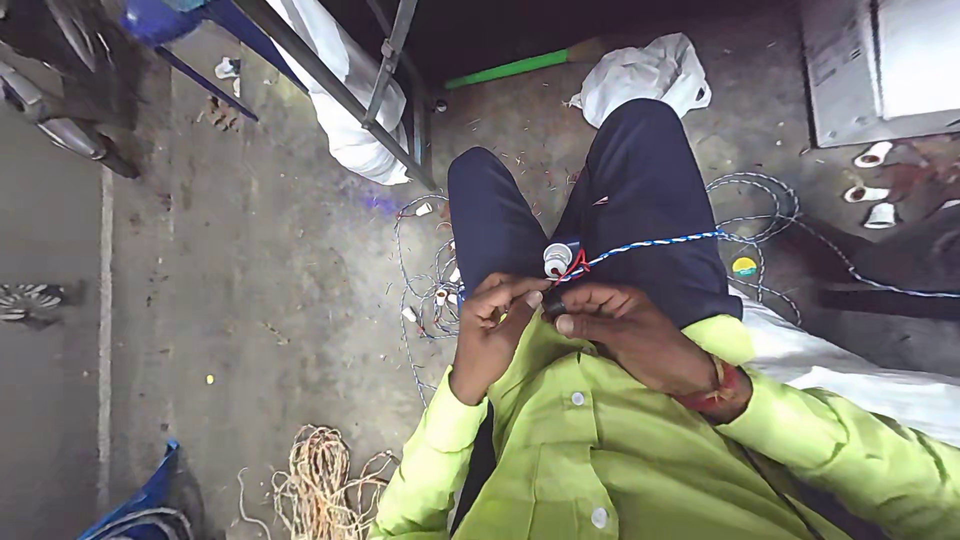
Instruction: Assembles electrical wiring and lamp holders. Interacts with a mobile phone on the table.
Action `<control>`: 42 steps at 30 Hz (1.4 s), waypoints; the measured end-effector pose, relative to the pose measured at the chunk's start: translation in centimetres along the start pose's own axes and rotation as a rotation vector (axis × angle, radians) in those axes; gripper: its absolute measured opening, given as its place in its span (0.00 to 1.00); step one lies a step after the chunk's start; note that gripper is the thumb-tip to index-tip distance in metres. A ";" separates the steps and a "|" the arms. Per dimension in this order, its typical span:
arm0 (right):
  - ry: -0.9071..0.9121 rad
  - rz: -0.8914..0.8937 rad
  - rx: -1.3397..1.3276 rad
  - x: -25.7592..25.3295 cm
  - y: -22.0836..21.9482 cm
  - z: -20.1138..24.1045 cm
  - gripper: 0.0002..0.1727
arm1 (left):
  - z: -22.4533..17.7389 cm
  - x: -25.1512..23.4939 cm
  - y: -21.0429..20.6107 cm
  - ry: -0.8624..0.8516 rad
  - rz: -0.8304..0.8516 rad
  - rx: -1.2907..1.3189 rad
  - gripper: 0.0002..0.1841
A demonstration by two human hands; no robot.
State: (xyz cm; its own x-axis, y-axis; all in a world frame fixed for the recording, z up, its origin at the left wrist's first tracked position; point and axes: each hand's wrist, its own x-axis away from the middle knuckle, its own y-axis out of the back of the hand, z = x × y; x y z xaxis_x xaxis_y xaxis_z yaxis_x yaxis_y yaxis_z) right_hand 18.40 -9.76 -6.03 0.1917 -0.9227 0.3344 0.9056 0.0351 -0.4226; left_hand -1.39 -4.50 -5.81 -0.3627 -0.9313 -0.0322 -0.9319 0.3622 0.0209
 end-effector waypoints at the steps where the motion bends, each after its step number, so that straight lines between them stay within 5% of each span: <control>1: -0.002 0.000 0.001 0.0 0.0 0.1 0.06 | 0.1 0.0 -0.1 -0.021 -0.011 -0.033 0.10; 7: -0.010 -0.001 0.006 0.2 -0.4 0.5 0.07 | 0.5 0.0 -0.2 -0.160 0.002 -0.416 0.11; 16: -0.104 -0.007 -0.084 1.4 -0.3 3.7 0.12 | 1.2 0.2 -0.8 -0.273 -0.018 -0.629 0.12; 27: -0.056 -0.100 -0.239 -0.8 1.0 4.6 0.15 | 2.0 0.6 -0.7 -0.063 0.044 -0.328 0.09; 31: 0.098 -0.018 0.123 -1.7 1.2 3.5 0.42 | 1.8 0.3 -0.3 -0.062 0.081 -0.238 0.12; 34: 0.185 0.039 0.468 -2.0 0.8 2.5 0.54 | 1.9 0.6 -0.7 -0.189 -0.055 -0.379 0.08; 38: 0.154 0.050 0.751 -2.2 0.7 1.8 0.54 | 3.3 0.8 -1.1 -0.555 -0.239 -0.701 0.07; 42: 0.172 0.080 0.748 -2.3 0.8 1.9 0.49 | 3.4 0.5 -1.0 -0.696 -0.296 -0.827 0.12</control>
State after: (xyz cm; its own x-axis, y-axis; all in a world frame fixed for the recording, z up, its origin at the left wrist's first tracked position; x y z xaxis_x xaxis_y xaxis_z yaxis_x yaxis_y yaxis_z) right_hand 19.45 -6.88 -5.55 0.2615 -0.9510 0.1649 0.9178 0.2979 0.2626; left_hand -0.67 -5.24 -9.20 -0.2939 -0.6589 -0.6924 -0.7843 -0.2477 0.5687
